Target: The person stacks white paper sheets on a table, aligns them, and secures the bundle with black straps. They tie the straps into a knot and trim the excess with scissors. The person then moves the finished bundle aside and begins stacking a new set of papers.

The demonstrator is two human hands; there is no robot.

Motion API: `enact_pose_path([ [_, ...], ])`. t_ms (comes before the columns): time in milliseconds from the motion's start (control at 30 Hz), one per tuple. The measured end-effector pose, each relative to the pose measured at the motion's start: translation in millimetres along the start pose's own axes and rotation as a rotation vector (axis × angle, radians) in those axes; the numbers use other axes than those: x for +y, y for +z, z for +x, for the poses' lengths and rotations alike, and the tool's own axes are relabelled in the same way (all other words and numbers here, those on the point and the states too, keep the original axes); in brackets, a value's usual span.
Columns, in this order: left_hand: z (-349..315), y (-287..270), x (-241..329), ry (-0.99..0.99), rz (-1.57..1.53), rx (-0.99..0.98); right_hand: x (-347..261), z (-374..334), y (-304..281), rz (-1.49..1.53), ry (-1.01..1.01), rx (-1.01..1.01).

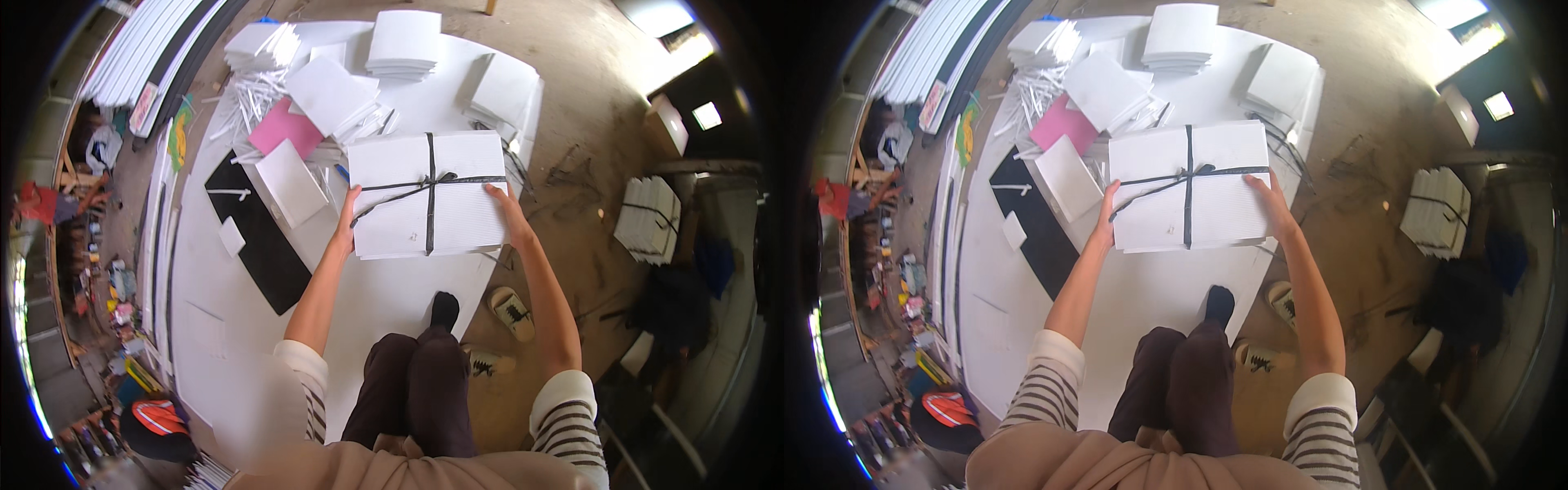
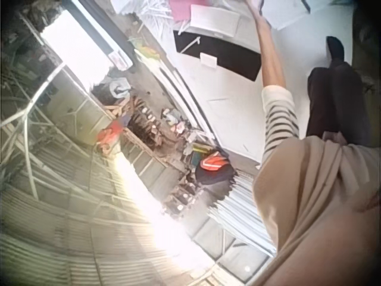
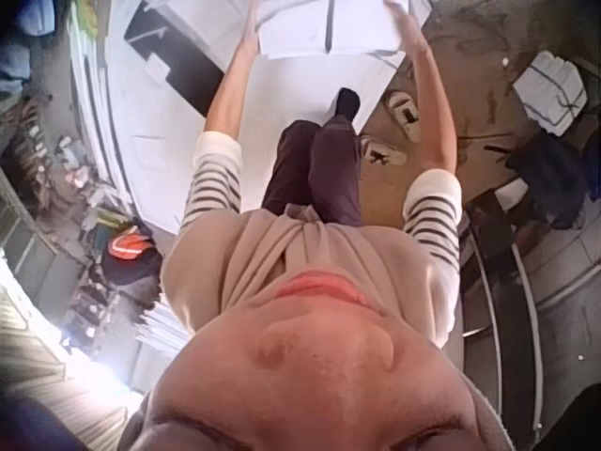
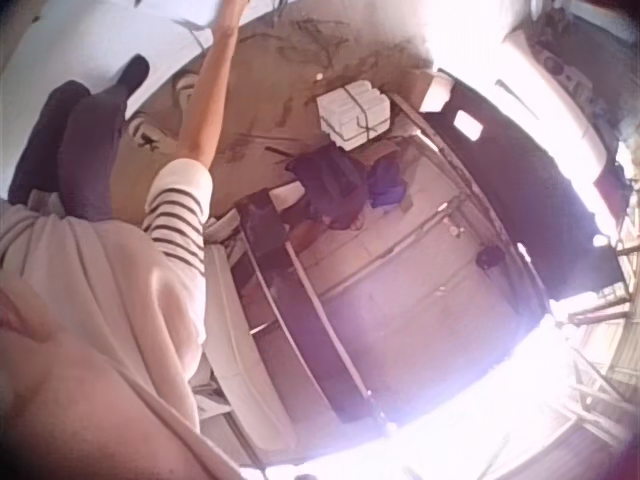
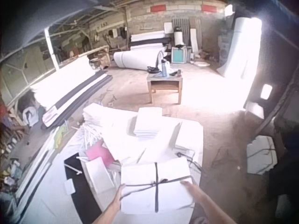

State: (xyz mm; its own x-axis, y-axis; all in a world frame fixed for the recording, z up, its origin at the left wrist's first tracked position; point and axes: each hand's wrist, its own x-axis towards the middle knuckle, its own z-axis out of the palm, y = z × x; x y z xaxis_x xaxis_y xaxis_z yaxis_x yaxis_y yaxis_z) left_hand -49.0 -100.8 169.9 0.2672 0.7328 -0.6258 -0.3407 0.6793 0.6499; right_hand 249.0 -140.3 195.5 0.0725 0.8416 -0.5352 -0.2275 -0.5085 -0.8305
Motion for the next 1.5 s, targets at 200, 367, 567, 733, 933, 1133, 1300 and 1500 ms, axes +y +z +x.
enact_pose_path([
  [200,-75,83,58,-0.096,0.072,-0.17,-67,-119,-30,0.063,-0.062,0.16],
  [367,-123,175,49,-0.108,0.279,-0.229,-91,-236,-82,0.148,-0.102,0.32],
  [567,-161,304,-5,-0.197,0.456,-0.501,-80,-343,-170,0.275,-0.196,0.513],
  [733,-126,380,-109,-0.167,0.565,-0.701,-40,-397,-267,0.302,-0.135,0.651],
  [933,-105,495,-248,-0.156,0.605,-0.657,59,-398,-427,0.269,-0.076,0.844],
  [1133,-52,564,-367,-0.201,0.568,-0.642,102,-384,-553,0.286,-0.032,0.841],
  [1300,-6,583,-435,-0.288,0.461,-0.572,135,-346,-635,0.185,-0.048,0.811],
  [1500,32,598,-473,-0.282,0.43,-0.46,150,-295,-689,0.143,-0.153,0.788],
])
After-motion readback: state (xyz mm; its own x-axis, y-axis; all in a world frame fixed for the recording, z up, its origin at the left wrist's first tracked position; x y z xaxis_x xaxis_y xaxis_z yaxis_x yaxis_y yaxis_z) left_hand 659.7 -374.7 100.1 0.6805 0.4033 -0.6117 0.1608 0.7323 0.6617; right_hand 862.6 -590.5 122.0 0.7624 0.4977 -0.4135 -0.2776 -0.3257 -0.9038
